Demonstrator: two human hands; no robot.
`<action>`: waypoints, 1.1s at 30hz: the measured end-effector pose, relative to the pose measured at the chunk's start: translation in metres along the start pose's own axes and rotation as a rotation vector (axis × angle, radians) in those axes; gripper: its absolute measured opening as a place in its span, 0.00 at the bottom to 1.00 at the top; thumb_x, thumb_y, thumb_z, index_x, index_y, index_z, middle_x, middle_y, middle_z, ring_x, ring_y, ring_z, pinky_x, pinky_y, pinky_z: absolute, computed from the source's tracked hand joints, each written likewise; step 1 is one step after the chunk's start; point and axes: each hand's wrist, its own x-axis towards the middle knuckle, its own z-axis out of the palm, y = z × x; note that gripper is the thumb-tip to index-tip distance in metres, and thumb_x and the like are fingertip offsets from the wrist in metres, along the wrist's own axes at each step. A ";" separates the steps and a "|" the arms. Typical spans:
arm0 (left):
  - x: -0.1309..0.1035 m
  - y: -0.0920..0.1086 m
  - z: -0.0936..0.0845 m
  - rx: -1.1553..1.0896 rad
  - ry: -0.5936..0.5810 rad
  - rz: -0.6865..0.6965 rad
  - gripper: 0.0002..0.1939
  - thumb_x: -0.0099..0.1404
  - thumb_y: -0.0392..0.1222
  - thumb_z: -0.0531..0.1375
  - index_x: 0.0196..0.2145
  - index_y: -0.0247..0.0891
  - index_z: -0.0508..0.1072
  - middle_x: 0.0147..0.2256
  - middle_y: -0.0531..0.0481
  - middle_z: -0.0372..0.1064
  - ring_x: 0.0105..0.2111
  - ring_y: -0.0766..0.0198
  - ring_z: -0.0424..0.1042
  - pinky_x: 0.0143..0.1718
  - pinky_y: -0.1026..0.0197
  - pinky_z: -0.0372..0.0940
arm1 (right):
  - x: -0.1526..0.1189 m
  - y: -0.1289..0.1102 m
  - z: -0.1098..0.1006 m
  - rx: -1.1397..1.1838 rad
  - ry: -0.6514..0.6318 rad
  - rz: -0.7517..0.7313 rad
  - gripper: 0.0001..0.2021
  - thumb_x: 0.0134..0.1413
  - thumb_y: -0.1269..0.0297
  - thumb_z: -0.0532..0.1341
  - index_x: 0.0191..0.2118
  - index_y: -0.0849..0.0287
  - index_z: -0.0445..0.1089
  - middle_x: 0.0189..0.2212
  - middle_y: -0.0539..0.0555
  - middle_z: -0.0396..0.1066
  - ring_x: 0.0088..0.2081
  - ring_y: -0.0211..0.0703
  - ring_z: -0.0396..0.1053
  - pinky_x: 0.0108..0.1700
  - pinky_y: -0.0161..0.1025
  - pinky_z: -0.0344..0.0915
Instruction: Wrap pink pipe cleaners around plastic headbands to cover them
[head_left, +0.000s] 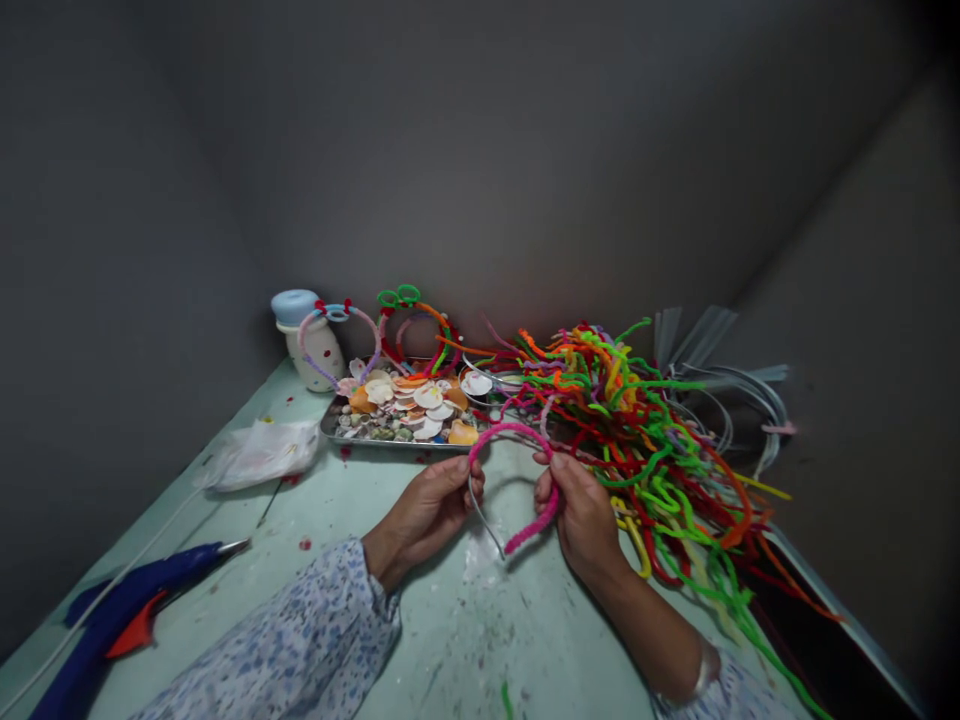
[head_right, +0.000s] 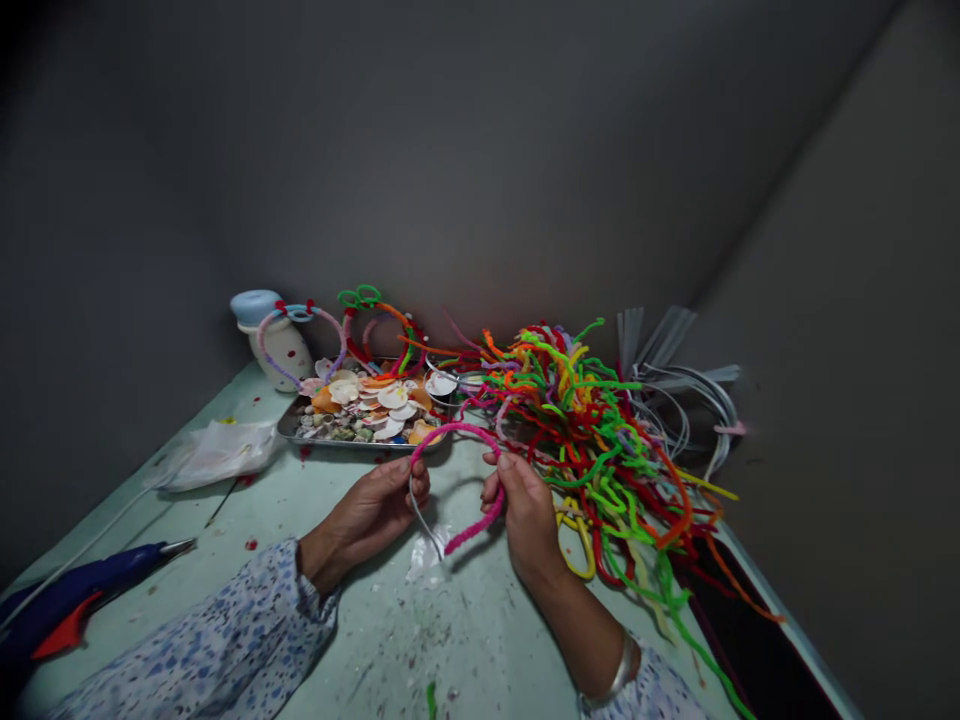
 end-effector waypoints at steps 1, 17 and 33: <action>0.000 0.000 0.000 0.001 0.000 -0.002 0.09 0.57 0.39 0.66 0.31 0.29 0.75 0.25 0.51 0.68 0.25 0.73 0.65 0.30 0.70 0.61 | 0.000 0.000 0.000 0.007 -0.002 -0.002 0.15 0.58 0.51 0.58 0.39 0.58 0.71 0.17 0.45 0.64 0.20 0.33 0.60 0.23 0.30 0.59; -0.007 -0.005 0.008 0.213 -0.048 -0.050 0.12 0.50 0.39 0.71 0.32 0.31 0.77 0.29 0.49 0.72 0.28 0.71 0.68 0.31 0.70 0.60 | -0.001 -0.010 0.006 0.056 0.152 -0.045 0.15 0.57 0.51 0.59 0.40 0.57 0.70 0.21 0.45 0.68 0.23 0.36 0.65 0.29 0.32 0.62; -0.006 0.001 0.009 0.147 -0.046 0.040 0.09 0.51 0.38 0.70 0.30 0.35 0.76 0.27 0.52 0.71 0.27 0.70 0.69 0.31 0.69 0.63 | 0.019 -0.156 -0.067 -1.157 0.387 -0.437 0.12 0.54 0.59 0.57 0.38 0.58 0.74 0.33 0.55 0.75 0.34 0.47 0.71 0.38 0.42 0.65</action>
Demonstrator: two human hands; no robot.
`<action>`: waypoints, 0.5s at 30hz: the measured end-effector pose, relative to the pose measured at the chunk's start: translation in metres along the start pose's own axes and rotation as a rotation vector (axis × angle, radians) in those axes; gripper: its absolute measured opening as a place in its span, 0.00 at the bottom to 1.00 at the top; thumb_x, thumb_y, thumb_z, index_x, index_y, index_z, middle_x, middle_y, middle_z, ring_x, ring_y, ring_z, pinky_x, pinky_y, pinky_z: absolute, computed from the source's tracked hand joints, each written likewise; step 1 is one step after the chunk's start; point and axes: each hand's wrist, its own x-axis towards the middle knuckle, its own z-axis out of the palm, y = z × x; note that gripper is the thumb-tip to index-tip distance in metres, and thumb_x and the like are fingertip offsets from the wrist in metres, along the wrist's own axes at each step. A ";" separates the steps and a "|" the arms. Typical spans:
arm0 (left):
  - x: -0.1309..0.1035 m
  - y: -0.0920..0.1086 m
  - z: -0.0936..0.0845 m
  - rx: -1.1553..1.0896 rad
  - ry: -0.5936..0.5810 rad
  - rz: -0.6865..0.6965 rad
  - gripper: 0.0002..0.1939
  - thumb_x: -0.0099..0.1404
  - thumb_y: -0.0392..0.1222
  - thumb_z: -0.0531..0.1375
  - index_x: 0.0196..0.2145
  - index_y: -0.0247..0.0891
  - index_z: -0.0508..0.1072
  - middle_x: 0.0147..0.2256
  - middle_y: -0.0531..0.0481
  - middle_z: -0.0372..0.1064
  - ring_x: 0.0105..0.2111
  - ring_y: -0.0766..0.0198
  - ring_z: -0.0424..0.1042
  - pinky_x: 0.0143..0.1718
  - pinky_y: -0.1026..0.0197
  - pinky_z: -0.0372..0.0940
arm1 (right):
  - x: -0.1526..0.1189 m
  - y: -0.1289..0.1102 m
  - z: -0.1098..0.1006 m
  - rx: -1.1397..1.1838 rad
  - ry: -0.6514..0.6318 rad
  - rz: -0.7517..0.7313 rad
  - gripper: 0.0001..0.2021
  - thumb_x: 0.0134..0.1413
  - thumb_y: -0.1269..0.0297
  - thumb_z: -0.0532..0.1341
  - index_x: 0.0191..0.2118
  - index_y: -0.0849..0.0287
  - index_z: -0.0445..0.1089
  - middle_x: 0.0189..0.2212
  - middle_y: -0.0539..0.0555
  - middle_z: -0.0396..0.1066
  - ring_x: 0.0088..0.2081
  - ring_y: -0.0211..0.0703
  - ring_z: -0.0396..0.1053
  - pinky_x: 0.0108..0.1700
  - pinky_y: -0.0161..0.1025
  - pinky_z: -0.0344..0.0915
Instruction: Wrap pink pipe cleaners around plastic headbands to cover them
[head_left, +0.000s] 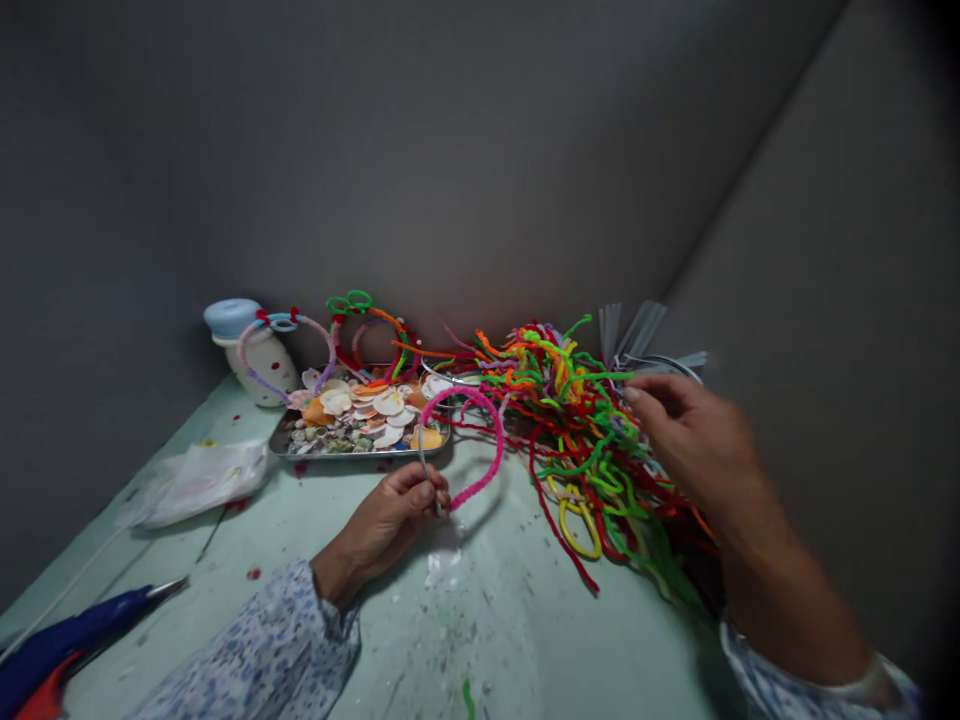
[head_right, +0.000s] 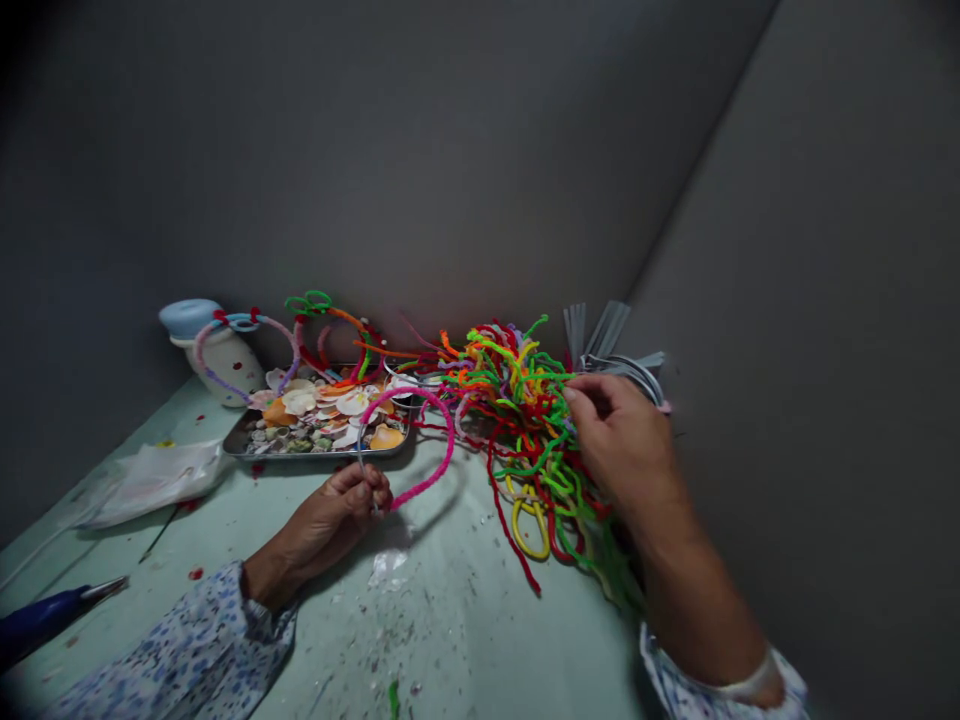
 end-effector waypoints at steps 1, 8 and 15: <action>0.000 0.000 0.000 -0.004 0.003 -0.001 0.09 0.51 0.38 0.70 0.30 0.35 0.75 0.27 0.52 0.71 0.27 0.70 0.69 0.31 0.69 0.63 | 0.005 0.008 -0.008 -0.123 -0.017 -0.018 0.12 0.53 0.60 0.58 0.37 0.59 0.75 0.32 0.56 0.75 0.33 0.47 0.71 0.37 0.42 0.64; 0.001 0.000 0.001 -0.001 0.006 -0.011 0.10 0.51 0.39 0.71 0.30 0.35 0.75 0.27 0.52 0.71 0.28 0.70 0.68 0.31 0.69 0.62 | 0.003 0.032 0.010 -0.590 -0.289 0.048 0.26 0.56 0.54 0.57 0.56 0.64 0.65 0.45 0.66 0.72 0.43 0.58 0.71 0.39 0.45 0.63; -0.001 0.000 -0.001 0.030 0.019 -0.014 0.11 0.51 0.40 0.70 0.30 0.35 0.75 0.27 0.51 0.70 0.27 0.70 0.67 0.31 0.69 0.61 | -0.031 -0.005 0.058 -0.602 -0.317 -0.076 0.14 0.56 0.62 0.59 0.48 0.60 0.69 0.42 0.61 0.70 0.46 0.52 0.67 0.44 0.41 0.60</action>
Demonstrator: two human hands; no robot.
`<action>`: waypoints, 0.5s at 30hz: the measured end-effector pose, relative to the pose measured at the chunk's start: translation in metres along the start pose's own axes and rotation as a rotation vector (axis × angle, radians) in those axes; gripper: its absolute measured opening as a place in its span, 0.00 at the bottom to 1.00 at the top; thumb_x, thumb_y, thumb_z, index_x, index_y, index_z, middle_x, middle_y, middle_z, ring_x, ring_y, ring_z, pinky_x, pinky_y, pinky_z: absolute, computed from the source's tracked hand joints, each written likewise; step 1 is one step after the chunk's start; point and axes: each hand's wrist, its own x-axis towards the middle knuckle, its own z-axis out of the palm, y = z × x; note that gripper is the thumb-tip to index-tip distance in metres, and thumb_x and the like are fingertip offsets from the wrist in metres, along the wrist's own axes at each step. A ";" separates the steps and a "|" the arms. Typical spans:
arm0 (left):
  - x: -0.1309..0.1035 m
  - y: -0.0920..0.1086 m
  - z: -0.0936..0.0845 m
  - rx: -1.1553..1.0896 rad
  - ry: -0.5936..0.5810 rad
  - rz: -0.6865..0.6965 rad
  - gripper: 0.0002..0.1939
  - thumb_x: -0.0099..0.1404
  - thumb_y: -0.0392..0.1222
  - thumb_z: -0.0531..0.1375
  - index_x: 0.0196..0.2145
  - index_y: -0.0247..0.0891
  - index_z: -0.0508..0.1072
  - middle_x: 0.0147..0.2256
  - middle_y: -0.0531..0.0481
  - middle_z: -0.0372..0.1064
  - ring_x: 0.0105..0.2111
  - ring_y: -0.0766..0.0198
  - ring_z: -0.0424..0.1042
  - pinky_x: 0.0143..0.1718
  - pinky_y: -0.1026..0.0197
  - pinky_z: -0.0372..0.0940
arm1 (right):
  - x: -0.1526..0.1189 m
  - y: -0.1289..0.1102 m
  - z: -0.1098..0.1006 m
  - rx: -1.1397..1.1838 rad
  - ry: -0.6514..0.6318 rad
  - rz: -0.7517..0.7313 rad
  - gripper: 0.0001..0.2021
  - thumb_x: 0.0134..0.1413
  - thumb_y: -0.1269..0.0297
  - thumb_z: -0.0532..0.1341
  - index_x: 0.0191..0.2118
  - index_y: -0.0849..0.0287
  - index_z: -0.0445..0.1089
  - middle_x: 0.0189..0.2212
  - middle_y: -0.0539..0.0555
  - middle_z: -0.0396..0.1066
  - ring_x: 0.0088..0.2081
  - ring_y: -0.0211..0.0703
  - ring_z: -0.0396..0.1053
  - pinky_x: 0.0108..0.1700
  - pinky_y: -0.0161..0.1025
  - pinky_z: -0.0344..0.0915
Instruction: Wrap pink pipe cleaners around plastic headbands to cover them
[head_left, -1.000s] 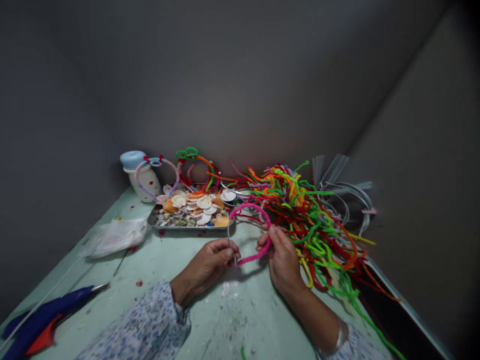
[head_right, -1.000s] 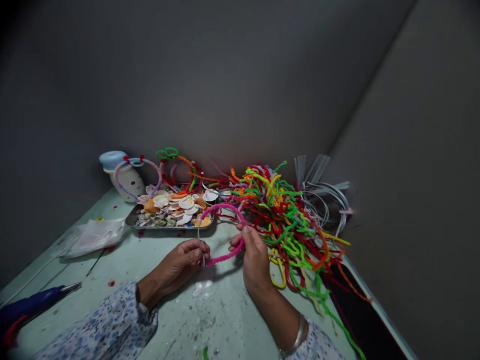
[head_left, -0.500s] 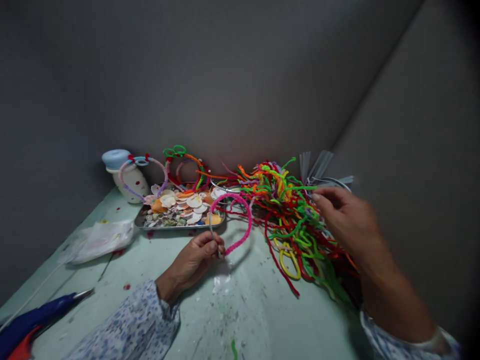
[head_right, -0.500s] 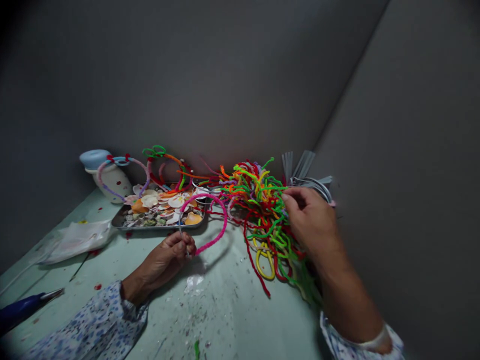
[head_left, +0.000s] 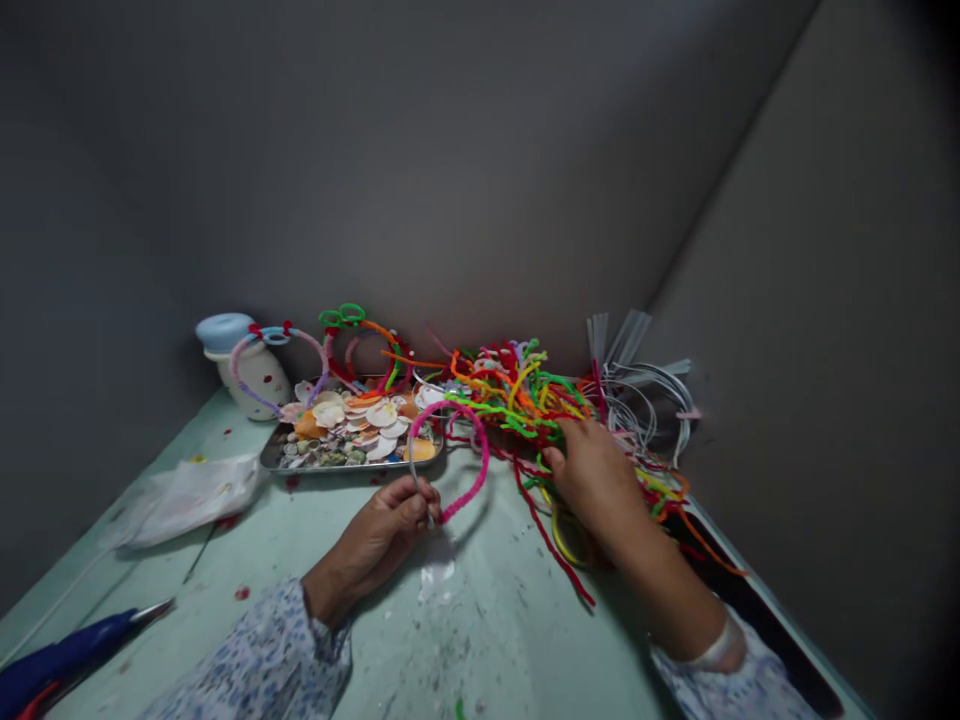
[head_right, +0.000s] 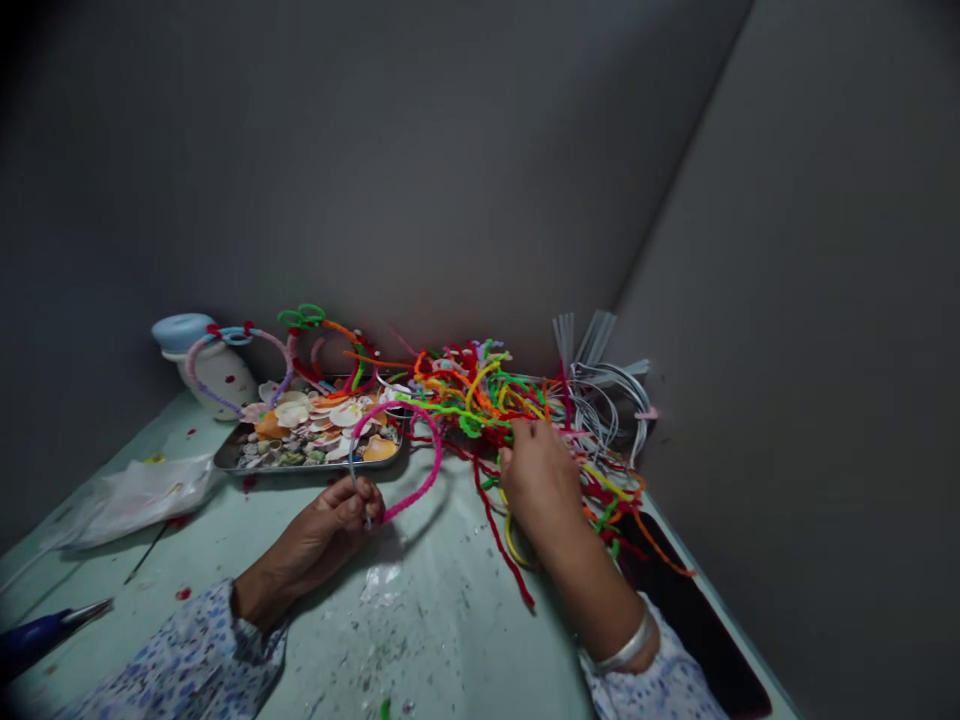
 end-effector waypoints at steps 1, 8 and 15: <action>0.000 0.000 0.000 0.002 0.002 0.006 0.11 0.51 0.40 0.70 0.30 0.35 0.75 0.28 0.51 0.70 0.28 0.70 0.67 0.31 0.69 0.61 | -0.005 -0.007 0.003 -0.010 0.008 -0.009 0.14 0.56 0.64 0.59 0.47 0.61 0.70 0.42 0.61 0.70 0.45 0.53 0.67 0.44 0.41 0.60; 0.000 0.001 -0.001 -0.003 -0.009 0.012 0.10 0.52 0.40 0.70 0.31 0.35 0.75 0.29 0.51 0.69 0.29 0.70 0.66 0.33 0.68 0.61 | -0.032 -0.033 0.016 -0.067 -0.006 -0.149 0.10 0.59 0.68 0.56 0.45 0.62 0.70 0.39 0.63 0.69 0.41 0.53 0.66 0.42 0.43 0.60; 0.002 0.000 -0.004 -0.002 -0.014 0.021 0.09 0.54 0.40 0.69 0.31 0.35 0.74 0.29 0.52 0.68 0.29 0.70 0.65 0.33 0.68 0.60 | -0.027 -0.026 0.001 -0.038 -0.064 -0.104 0.12 0.60 0.72 0.51 0.46 0.60 0.68 0.38 0.62 0.72 0.39 0.53 0.71 0.36 0.41 0.60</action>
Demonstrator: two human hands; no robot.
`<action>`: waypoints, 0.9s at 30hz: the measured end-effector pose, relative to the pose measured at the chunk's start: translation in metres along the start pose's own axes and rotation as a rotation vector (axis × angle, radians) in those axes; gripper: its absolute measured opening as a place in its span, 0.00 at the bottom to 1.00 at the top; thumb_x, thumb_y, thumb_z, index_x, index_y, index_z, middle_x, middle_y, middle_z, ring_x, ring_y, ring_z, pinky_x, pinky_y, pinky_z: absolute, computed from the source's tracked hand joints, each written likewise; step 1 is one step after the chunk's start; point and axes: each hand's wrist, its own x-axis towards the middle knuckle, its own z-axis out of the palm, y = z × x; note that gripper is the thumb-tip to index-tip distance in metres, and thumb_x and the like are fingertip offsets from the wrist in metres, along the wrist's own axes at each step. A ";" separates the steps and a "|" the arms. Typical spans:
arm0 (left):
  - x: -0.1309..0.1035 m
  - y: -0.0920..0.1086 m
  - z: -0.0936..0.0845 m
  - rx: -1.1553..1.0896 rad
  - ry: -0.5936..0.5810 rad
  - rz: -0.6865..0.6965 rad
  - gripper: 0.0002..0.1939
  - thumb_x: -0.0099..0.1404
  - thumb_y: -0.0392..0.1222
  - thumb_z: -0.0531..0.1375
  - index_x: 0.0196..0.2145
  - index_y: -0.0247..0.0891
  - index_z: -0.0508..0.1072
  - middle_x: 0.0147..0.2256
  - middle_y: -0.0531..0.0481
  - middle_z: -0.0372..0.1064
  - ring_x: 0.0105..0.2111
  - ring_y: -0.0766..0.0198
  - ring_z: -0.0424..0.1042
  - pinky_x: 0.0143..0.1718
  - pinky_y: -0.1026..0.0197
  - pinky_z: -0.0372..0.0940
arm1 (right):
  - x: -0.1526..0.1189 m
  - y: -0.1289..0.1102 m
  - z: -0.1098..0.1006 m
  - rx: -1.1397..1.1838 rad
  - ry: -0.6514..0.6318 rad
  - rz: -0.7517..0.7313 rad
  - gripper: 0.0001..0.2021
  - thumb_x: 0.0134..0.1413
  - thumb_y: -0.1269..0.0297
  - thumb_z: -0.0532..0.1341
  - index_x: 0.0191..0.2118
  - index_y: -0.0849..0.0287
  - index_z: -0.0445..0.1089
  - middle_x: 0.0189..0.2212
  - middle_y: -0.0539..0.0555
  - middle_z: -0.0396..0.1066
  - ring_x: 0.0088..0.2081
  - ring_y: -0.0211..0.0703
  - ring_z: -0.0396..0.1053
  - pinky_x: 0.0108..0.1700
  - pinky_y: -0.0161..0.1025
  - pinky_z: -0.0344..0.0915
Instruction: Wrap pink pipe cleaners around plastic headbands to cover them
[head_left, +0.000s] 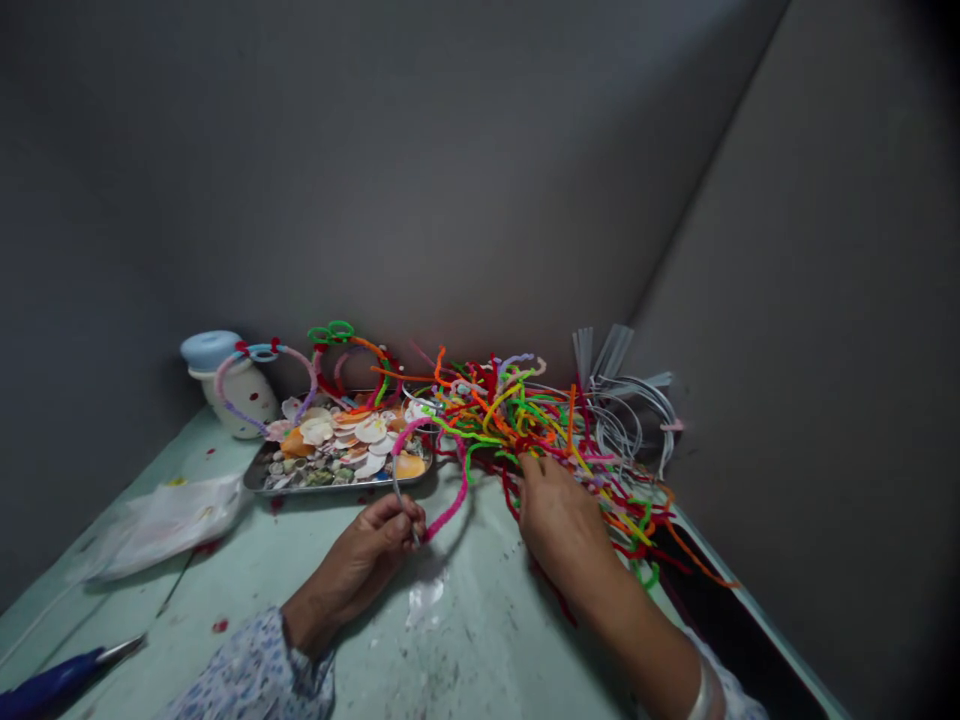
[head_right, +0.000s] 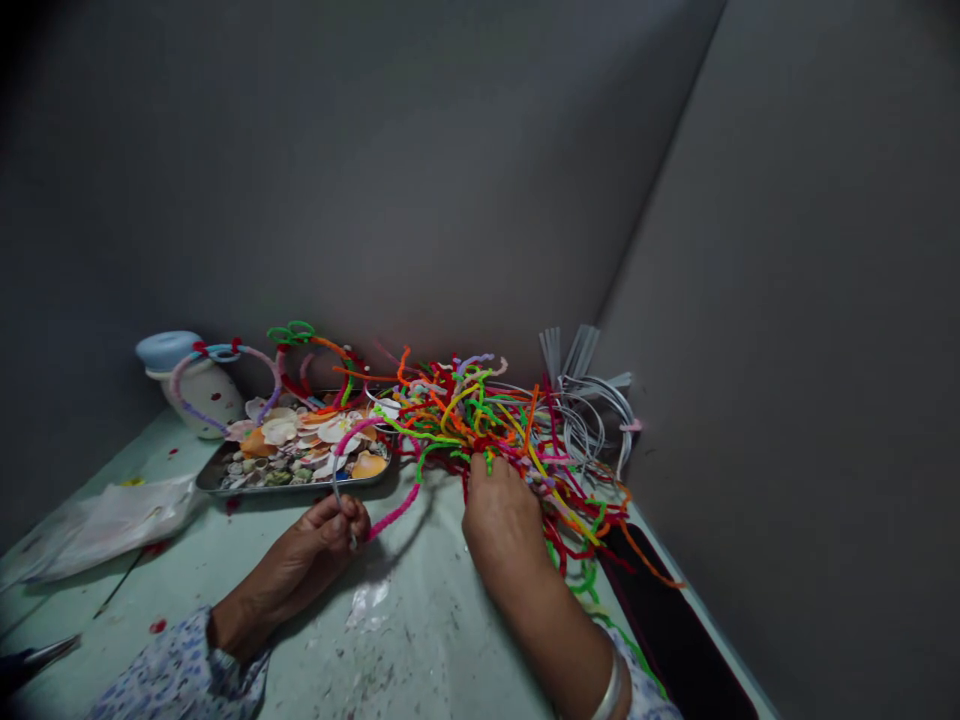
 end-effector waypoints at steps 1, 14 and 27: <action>0.000 0.000 0.000 -0.003 -0.001 -0.002 0.08 0.54 0.39 0.69 0.31 0.35 0.74 0.29 0.52 0.68 0.29 0.70 0.66 0.33 0.68 0.60 | 0.003 0.005 -0.004 0.033 0.003 0.025 0.13 0.61 0.72 0.50 0.47 0.60 0.67 0.38 0.62 0.73 0.38 0.53 0.71 0.35 0.41 0.59; -0.001 0.001 0.000 0.027 0.002 -0.007 0.09 0.54 0.40 0.69 0.30 0.35 0.74 0.28 0.52 0.68 0.29 0.69 0.65 0.33 0.67 0.59 | 0.040 0.124 -0.024 0.255 0.154 0.299 0.14 0.54 0.69 0.55 0.43 0.59 0.75 0.39 0.60 0.77 0.38 0.48 0.73 0.37 0.38 0.62; -0.002 -0.002 -0.002 0.063 -0.041 -0.043 0.10 0.53 0.41 0.69 0.31 0.35 0.75 0.28 0.50 0.69 0.29 0.69 0.64 0.32 0.67 0.57 | 0.037 0.112 -0.009 0.700 -0.162 0.090 0.12 0.46 0.69 0.56 0.37 0.56 0.75 0.22 0.47 0.73 0.22 0.39 0.67 0.24 0.33 0.59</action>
